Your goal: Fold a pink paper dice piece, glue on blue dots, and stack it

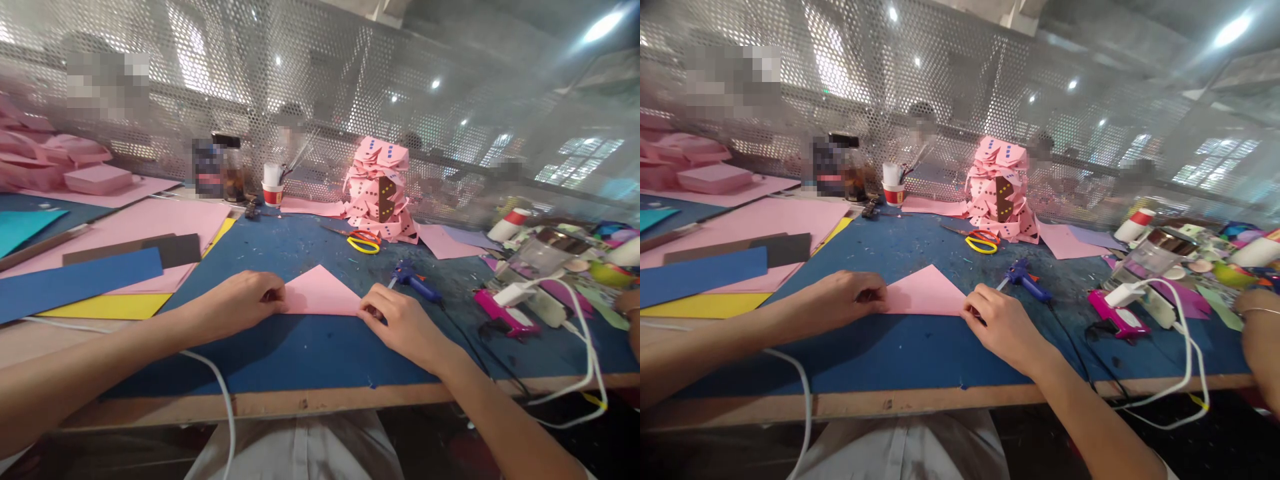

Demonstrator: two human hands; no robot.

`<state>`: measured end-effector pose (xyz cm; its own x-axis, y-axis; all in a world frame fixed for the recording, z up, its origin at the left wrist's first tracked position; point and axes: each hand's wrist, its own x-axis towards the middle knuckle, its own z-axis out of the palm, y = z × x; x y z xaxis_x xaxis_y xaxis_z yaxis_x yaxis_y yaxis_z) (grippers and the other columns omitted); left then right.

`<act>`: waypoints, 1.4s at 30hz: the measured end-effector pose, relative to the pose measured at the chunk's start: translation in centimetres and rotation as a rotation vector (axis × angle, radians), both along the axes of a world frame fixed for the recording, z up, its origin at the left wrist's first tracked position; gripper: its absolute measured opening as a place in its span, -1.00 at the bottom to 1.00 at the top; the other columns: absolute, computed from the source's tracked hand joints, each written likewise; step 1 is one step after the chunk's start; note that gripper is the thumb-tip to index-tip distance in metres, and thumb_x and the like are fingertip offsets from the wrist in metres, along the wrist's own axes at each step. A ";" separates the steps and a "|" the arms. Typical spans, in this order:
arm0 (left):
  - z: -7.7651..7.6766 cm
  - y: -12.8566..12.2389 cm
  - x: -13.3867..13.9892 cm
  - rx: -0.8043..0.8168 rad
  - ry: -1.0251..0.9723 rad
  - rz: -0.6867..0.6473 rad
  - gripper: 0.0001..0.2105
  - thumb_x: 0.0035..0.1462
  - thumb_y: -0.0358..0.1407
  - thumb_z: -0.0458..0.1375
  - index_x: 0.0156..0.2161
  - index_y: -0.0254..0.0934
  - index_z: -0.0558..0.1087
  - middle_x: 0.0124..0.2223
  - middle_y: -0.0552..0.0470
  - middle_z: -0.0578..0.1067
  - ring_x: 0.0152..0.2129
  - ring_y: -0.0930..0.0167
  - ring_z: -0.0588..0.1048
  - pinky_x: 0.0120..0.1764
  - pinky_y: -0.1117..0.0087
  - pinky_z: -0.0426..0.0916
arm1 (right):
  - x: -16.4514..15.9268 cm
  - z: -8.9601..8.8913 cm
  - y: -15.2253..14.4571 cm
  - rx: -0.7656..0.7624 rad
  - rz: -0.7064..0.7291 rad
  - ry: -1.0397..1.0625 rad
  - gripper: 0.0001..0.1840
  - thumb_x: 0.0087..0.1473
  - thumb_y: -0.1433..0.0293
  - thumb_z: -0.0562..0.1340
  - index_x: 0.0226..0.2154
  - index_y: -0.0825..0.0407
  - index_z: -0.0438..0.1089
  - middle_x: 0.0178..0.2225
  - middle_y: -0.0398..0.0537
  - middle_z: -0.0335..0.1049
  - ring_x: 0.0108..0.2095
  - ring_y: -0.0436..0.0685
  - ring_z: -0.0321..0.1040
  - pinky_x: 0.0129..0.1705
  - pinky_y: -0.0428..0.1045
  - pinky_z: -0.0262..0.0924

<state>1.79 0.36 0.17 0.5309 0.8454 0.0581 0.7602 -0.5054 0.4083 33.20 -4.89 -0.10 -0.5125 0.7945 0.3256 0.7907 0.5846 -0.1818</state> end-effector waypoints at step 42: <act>1.0 0.1 -1.4 -0.065 -0.023 -0.095 -0.89 0.11 -0.32 0.10 -0.32 -0.19 0.49 -0.30 0.08 0.54 -0.37 0.37 0.46 -0.29 0.41 0.26 | 0.3 0.0 -0.1 -0.010 0.032 0.034 -0.90 0.30 0.44 0.18 -0.30 0.02 0.36 -0.31 -0.10 0.34 -0.31 0.06 0.33 -0.26 -0.03 0.19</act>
